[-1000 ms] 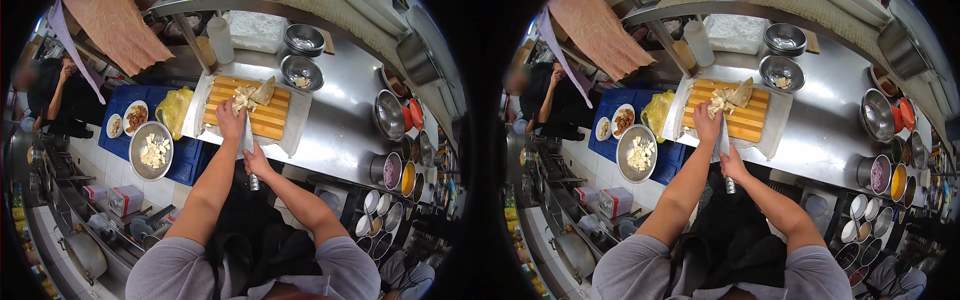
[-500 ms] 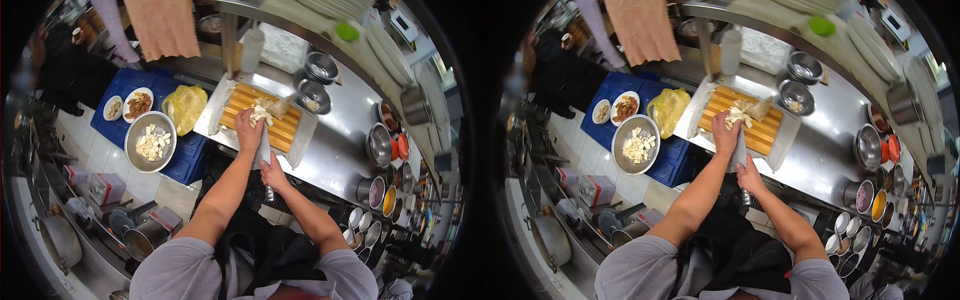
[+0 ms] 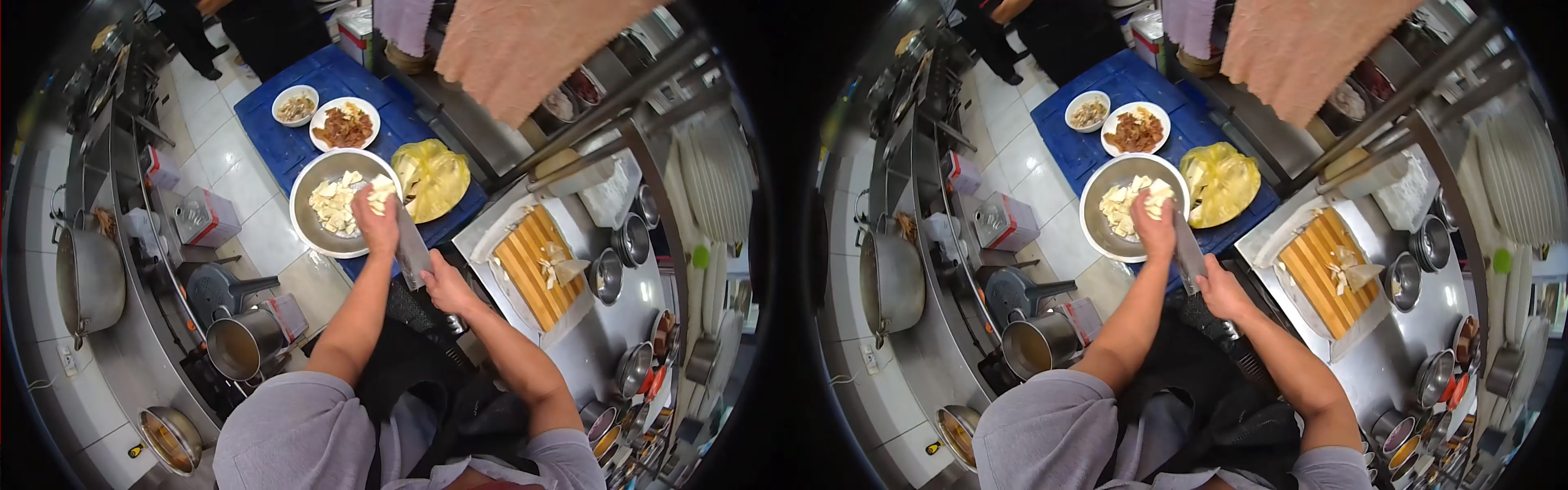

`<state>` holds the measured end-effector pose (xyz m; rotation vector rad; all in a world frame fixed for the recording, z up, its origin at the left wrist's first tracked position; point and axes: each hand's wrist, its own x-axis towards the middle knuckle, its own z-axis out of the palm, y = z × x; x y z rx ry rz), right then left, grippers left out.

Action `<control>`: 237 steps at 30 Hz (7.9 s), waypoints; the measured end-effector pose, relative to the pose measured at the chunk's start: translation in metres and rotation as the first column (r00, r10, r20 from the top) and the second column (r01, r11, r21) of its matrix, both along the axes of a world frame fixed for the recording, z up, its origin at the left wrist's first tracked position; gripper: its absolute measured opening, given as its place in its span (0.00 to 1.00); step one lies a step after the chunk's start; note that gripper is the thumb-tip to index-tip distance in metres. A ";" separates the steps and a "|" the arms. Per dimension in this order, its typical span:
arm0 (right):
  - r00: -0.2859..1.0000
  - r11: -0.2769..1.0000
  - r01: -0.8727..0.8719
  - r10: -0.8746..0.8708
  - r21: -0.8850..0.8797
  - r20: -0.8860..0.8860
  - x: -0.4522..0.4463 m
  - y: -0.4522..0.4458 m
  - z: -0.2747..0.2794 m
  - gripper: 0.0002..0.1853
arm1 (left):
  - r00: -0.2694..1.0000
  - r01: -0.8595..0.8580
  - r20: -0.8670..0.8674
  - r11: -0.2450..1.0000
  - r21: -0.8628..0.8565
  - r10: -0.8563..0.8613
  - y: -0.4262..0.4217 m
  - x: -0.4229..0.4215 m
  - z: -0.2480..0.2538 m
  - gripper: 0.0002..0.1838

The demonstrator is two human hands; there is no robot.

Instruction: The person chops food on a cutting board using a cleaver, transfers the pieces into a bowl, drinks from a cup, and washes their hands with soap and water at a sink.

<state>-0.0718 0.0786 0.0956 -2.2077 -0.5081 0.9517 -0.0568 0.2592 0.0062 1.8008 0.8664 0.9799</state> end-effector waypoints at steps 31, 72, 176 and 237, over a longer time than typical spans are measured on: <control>0.544 0.542 0.834 -0.778 -0.102 0.315 -0.139 -0.261 0.063 0.18 | 0.156 0.969 -0.211 0.109 0.222 -0.965 -0.197 0.125 0.029 0.23; 0.252 0.058 0.955 -0.673 0.290 -0.696 -0.095 -0.226 -0.098 0.17 | 0.449 0.858 -0.311 0.307 0.411 -0.838 -0.345 0.058 -0.017 0.23; 0.377 0.345 0.926 -0.818 0.155 -0.435 -0.135 -0.365 0.008 0.10 | -0.308 0.916 -0.583 -0.069 -0.396 -0.752 -0.400 0.215 0.003 0.42; 0.851 0.823 0.503 -0.421 -0.262 0.313 -0.038 -0.268 -0.009 0.12 | 0.199 0.977 -0.172 0.209 -0.039 -0.965 -0.250 0.082 0.022 0.33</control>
